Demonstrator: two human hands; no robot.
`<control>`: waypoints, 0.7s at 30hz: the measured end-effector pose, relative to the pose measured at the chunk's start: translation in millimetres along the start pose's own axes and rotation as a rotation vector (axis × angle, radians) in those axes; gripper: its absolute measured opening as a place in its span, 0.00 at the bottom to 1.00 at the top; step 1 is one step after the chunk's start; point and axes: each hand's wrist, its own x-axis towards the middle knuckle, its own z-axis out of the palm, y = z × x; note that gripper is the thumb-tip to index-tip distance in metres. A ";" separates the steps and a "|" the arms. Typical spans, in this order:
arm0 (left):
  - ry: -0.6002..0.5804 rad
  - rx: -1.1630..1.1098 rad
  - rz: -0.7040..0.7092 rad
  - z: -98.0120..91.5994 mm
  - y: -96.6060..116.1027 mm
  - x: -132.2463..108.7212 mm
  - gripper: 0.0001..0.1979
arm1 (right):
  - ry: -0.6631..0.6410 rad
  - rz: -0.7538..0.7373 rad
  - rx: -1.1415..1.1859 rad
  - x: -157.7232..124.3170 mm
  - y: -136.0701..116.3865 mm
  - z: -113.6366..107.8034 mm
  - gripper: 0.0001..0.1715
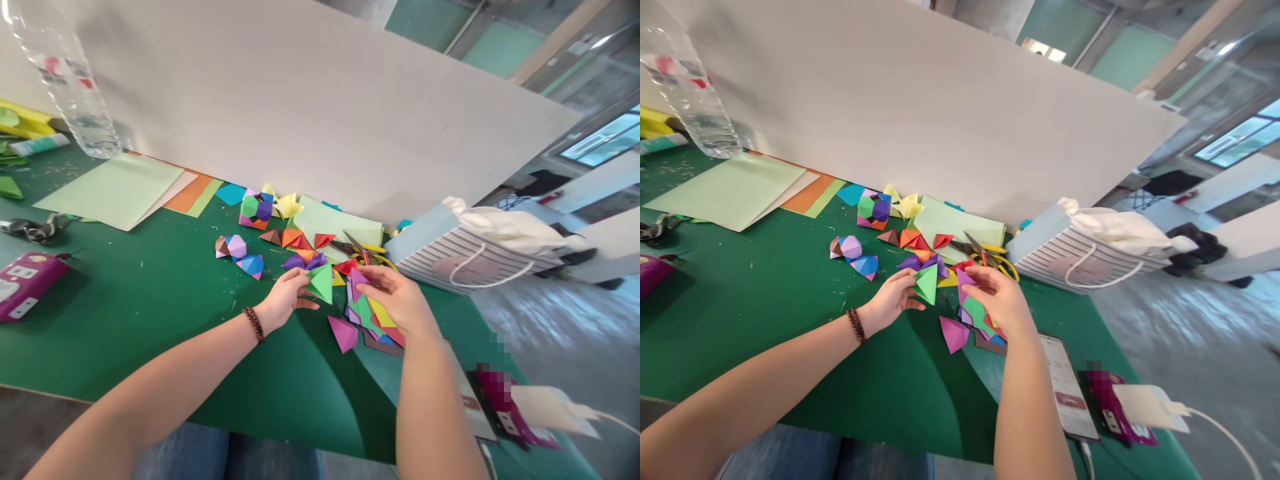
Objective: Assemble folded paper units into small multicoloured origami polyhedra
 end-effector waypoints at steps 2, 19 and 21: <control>-0.047 -0.003 -0.017 1.9 -1.4 -1.5 0.08 | -0.005 0.027 0.206 1.6 -0.2 8.6 0.27; 0.047 0.042 0.050 6.7 -0.4 -1.9 0.07 | 0.072 0.091 0.270 5.3 1.4 42.1 0.19; 0.096 0.062 0.075 5.8 -1.4 -1.1 0.07 | 0.227 0.033 0.258 6.0 2.5 40.6 0.17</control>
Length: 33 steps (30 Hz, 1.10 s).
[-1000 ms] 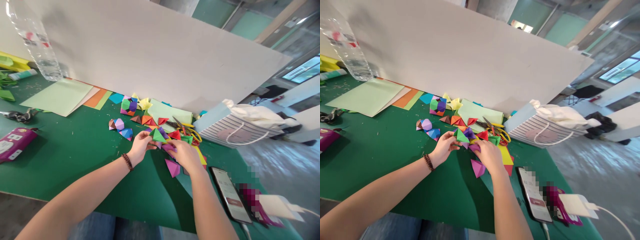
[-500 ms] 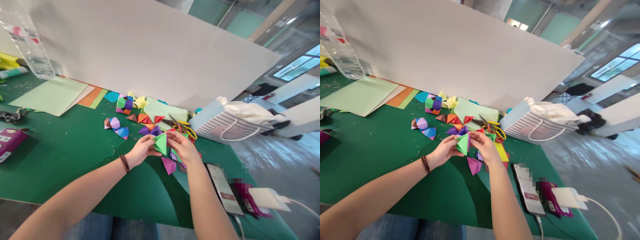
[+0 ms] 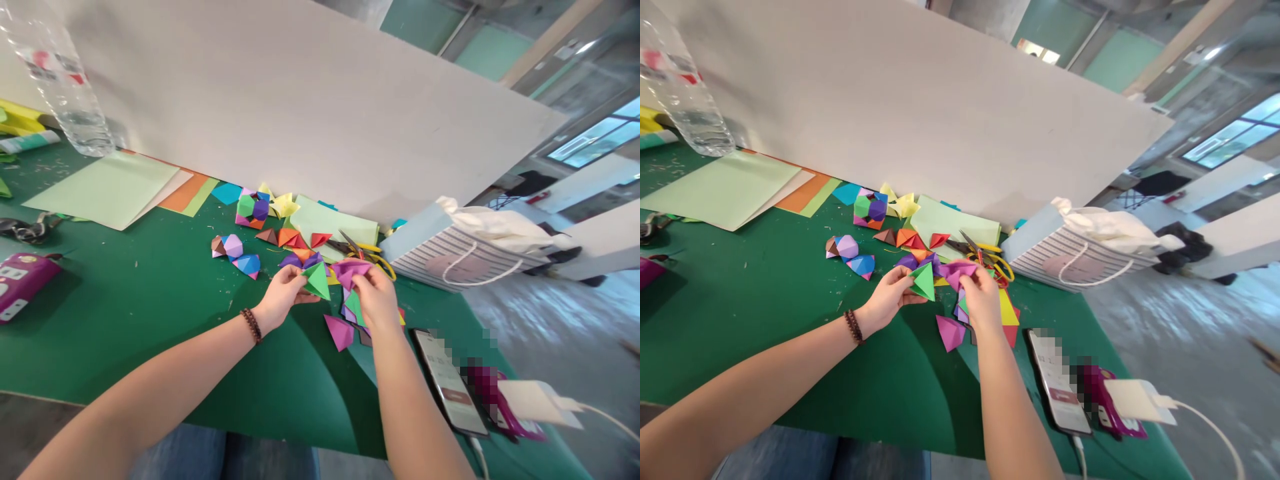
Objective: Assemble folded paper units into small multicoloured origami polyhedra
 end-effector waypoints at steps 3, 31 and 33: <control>0.079 0.032 0.066 -1.7 -2.5 1.8 0.07 | 0.027 -0.070 0.022 -5.2 -5.3 0.8 0.15; -0.233 0.243 0.299 -0.9 -6.9 -1.1 0.19 | -0.216 -0.245 -0.259 -16.9 -11.2 17.1 0.06; -0.257 0.224 0.284 -1.0 -6.6 -1.0 0.20 | -0.222 -0.262 -0.256 -17.2 -12.5 16.6 0.06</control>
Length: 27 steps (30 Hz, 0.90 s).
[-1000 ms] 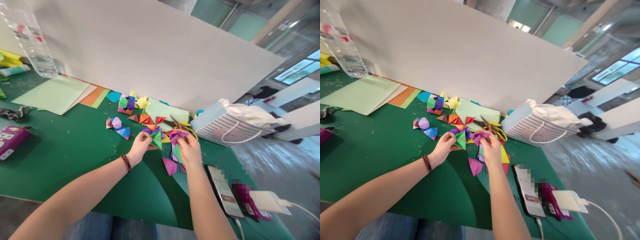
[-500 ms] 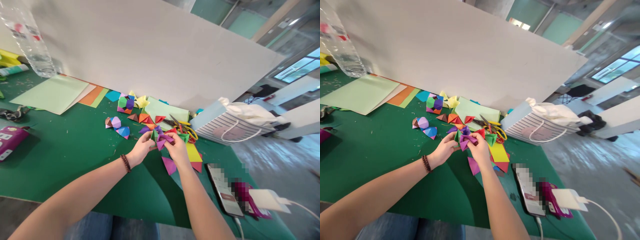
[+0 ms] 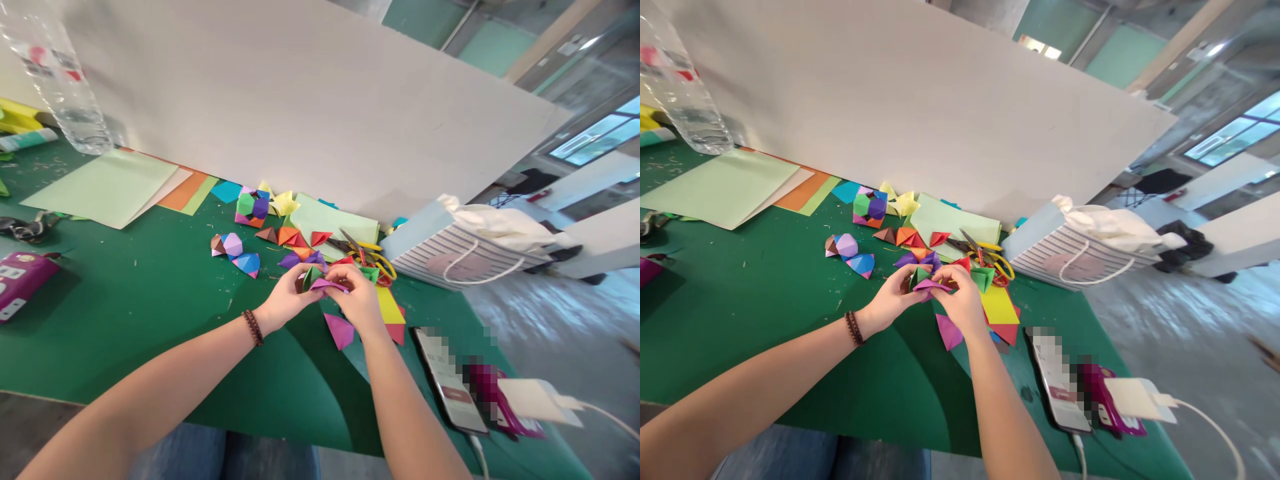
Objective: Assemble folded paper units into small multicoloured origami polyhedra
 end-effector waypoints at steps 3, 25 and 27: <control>0.001 -0.005 -0.031 -0.9 -0.8 0.7 0.20 | 0.030 0.046 -0.045 -1.1 -2.4 2.5 0.06; 0.269 -0.188 -0.189 -10.9 0.3 7.5 0.11 | 0.099 0.399 0.722 8.4 0.2 6.5 0.09; 0.265 -0.207 -0.160 -10.4 2.1 8.1 0.12 | 0.066 0.452 0.751 9.2 -1.6 6.5 0.12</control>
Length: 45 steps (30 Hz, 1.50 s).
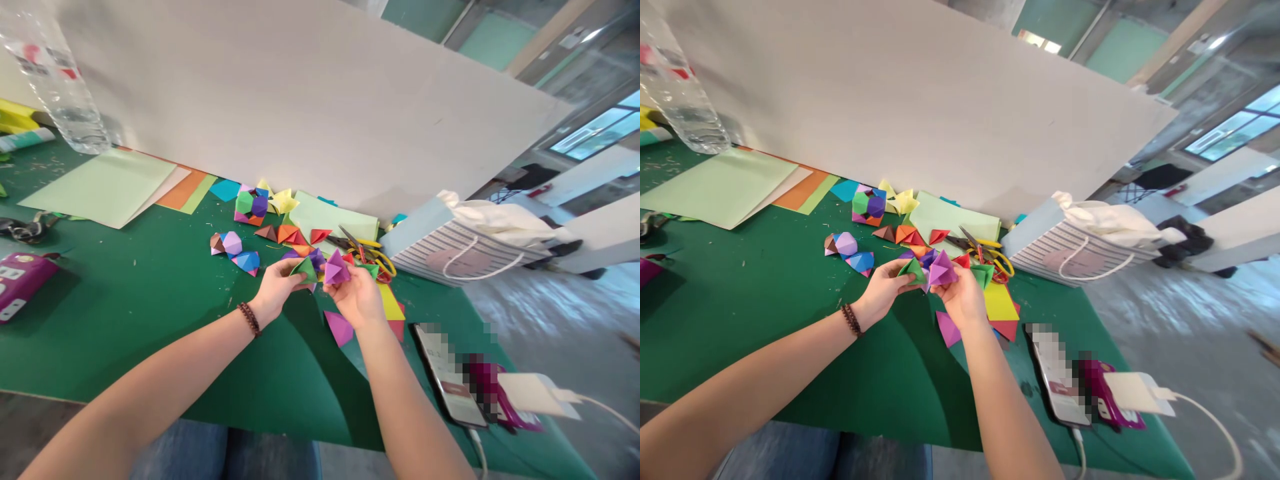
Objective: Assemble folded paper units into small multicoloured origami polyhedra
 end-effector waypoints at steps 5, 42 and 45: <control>0.005 0.028 0.057 2.4 1.0 -1.0 0.09 | 0.057 0.033 0.021 -2.7 -1.8 0.9 0.16; 0.035 0.458 0.185 6.0 -9.0 -9.7 0.04 | 0.253 -0.213 -0.506 -8.8 26.2 18.0 0.24; 0.016 0.454 0.209 6.9 -7.7 -10.9 0.03 | 0.208 -0.225 -0.522 -8.4 28.5 16.2 0.23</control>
